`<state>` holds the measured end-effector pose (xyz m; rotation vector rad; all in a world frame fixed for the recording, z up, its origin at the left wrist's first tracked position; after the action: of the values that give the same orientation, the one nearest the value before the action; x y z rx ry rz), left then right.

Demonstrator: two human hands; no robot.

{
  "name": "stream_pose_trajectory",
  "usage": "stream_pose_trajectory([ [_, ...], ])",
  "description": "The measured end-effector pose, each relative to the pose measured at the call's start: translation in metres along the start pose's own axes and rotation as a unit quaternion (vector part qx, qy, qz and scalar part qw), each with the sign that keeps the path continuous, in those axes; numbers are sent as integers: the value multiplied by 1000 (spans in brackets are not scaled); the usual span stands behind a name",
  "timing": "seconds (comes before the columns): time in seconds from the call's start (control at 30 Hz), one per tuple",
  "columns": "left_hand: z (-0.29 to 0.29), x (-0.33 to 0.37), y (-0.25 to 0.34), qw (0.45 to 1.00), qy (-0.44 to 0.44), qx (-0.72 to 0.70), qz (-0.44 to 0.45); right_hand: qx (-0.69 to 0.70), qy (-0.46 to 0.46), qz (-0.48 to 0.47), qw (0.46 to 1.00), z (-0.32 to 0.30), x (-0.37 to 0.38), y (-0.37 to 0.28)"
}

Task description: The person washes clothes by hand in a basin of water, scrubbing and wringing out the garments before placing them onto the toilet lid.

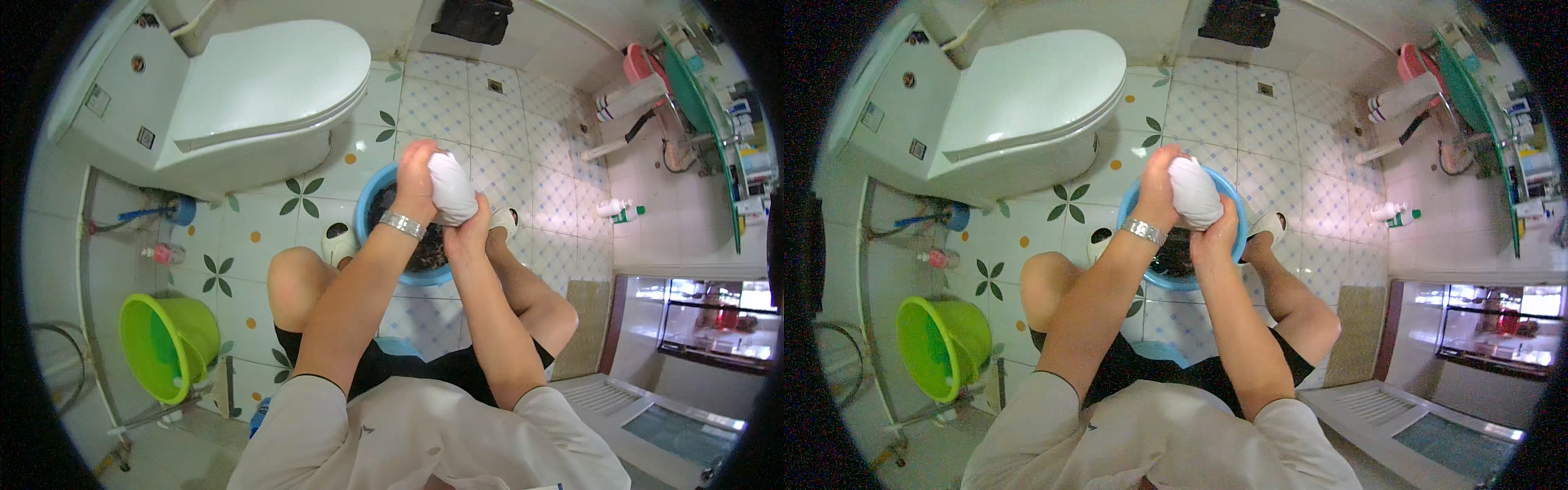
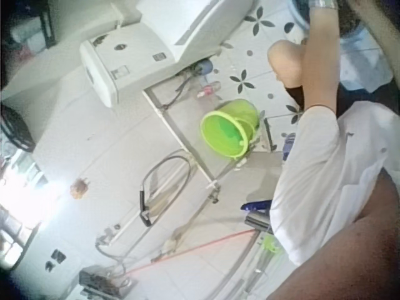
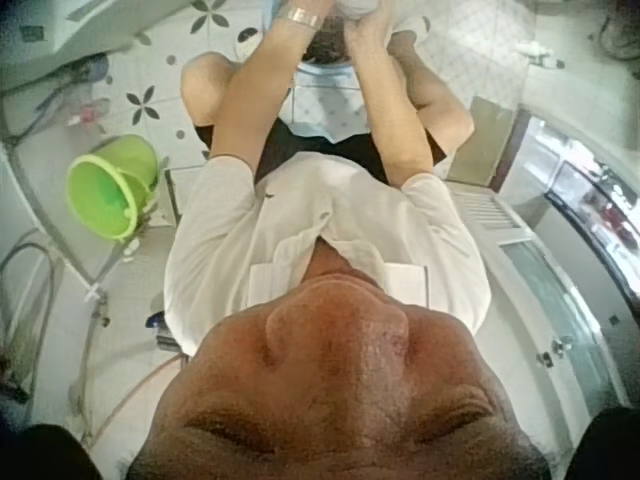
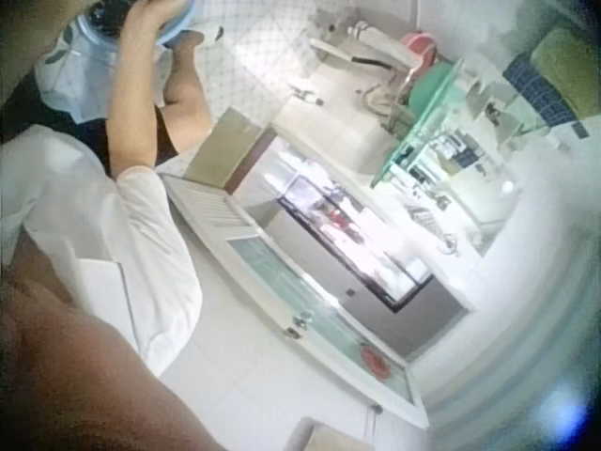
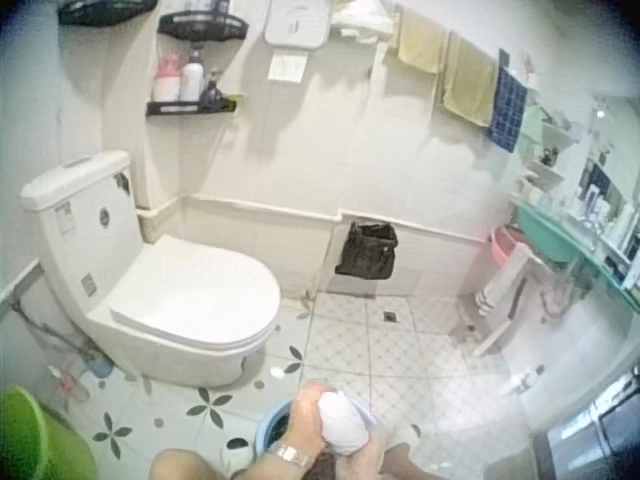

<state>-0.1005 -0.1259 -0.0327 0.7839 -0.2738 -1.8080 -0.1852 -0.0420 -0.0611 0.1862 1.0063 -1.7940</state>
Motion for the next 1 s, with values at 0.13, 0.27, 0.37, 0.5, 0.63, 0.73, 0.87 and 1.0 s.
stream_pose_trajectory([
  [0.13, 29, -26, -1, 947, -90, 269, 151, -63, -147, 92, 983, -12, 40, -2],
  [0.27, 27, -40, -11, 895, -103, 368, 230, -163, -134, 146, 967, -23, 59, 7],
  [0.37, 26, -39, -19, 851, -146, 455, 217, -219, -120, 177, 952, -36, 72, 13],
  [0.5, 28, -38, -18, 822, -162, 496, 228, -274, -104, 190, 937, -45, 88, 7],
  [0.63, 2, -40, -23, 868, -97, 420, 244, -324, -97, 147, 930, -36, 95, -14],
  [0.73, -21, -37, -21, 887, -53, 398, 228, -389, -85, -63, 915, -6, 87, -64],
  [0.87, -46, -34, -27, 746, -71, 653, 107, -373, -98, -164, 908, 32, 61, -103],
  [1.0, -21, -48, -2, 835, -220, 472, 179, -402, -181, -202, 875, 66, 12, -98],
])
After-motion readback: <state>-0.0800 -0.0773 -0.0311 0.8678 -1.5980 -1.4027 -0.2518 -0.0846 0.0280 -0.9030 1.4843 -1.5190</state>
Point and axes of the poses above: each hand's wrist, its own x-axis towards the middle knuckle, its own z-axis out of the palm, y = z × x, the point moved 8 cm from there along x, towards the middle knuckle, and after that the axes turned 4 degrees about y, right-handed, at the moved point
